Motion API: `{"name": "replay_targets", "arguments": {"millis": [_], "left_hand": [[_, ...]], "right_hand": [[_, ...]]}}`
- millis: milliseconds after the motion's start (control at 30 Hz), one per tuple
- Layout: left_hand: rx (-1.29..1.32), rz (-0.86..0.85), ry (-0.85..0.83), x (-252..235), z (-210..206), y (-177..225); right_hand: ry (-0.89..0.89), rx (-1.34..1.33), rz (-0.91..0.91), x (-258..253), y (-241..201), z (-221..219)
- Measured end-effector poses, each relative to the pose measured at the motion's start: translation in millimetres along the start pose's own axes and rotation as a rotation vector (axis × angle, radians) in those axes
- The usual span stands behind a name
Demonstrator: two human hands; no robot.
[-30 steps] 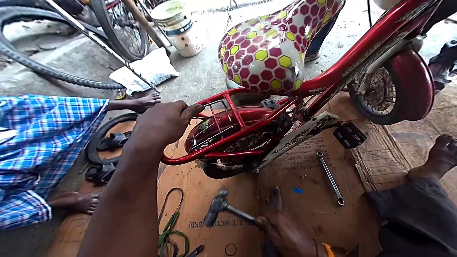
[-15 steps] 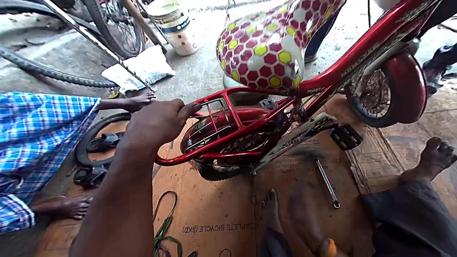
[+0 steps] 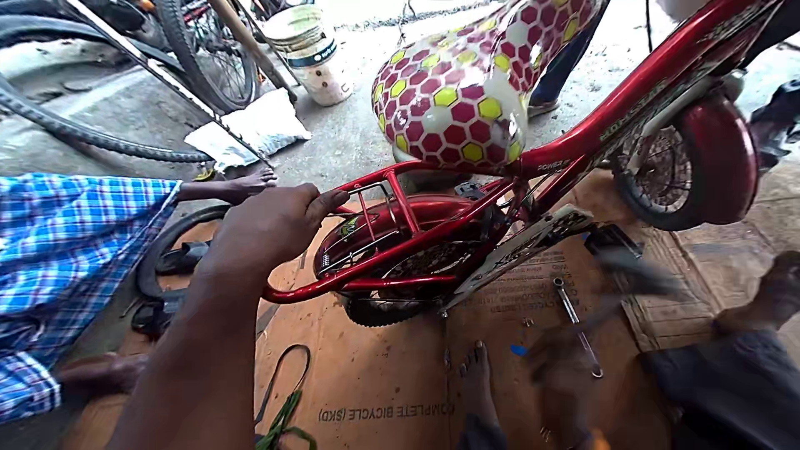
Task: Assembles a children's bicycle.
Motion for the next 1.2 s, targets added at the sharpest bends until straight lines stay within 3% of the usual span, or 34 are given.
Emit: {"name": "replay_targets", "arguments": {"millis": [67, 100, 267, 500, 600, 700, 800, 867, 967, 1200], "left_hand": [[-0.005, -0.020, -0.002, 0, -1, 0], [0.000, -0.028, -0.009, 2, 0, -2], [0.044, -0.001, -0.011, 11, 2, -2], [0.033, 0.031, 0.006, 10, -1, -3], [0.024, 0.039, 0.027, 12, 0, 0], [0.035, 0.061, 0.031, 18, -1, 0], [0.062, 0.056, 0.034, 19, -2, 0], [0.046, 0.080, 0.021, 20, -2, 2], [0.020, 0.094, -0.021, 13, 0, 1], [-0.002, 0.100, -0.036, 16, 1, 11]], "right_hand": [[-0.409, 0.269, -0.287, 29, 44, -33], [-0.512, 0.326, -0.383, 37, 59, -39], [-0.693, 0.649, -0.410, 44, 81, -14], [-0.391, 1.110, -0.263, 10, 90, 26], [-0.174, 0.794, -0.178, -30, 86, 50], [0.120, 0.142, -0.323, -82, 54, 73], [0.216, -0.254, -0.454, -137, 24, 96], [0.309, -0.222, -0.462, -157, 17, 99], [0.392, -0.086, -0.368, -147, 13, 92], [0.425, -0.018, -0.331, -144, 10, 93]]}}
Point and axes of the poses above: each hand's wrist, its own x-axis away from the middle knuckle, its own z-axis out of the back of the hand, y = z × x, the point moved 4 cm from there along -x, towards the middle knuckle, and after that the axes turned 12 degrees about x, right-handed, at the moved point
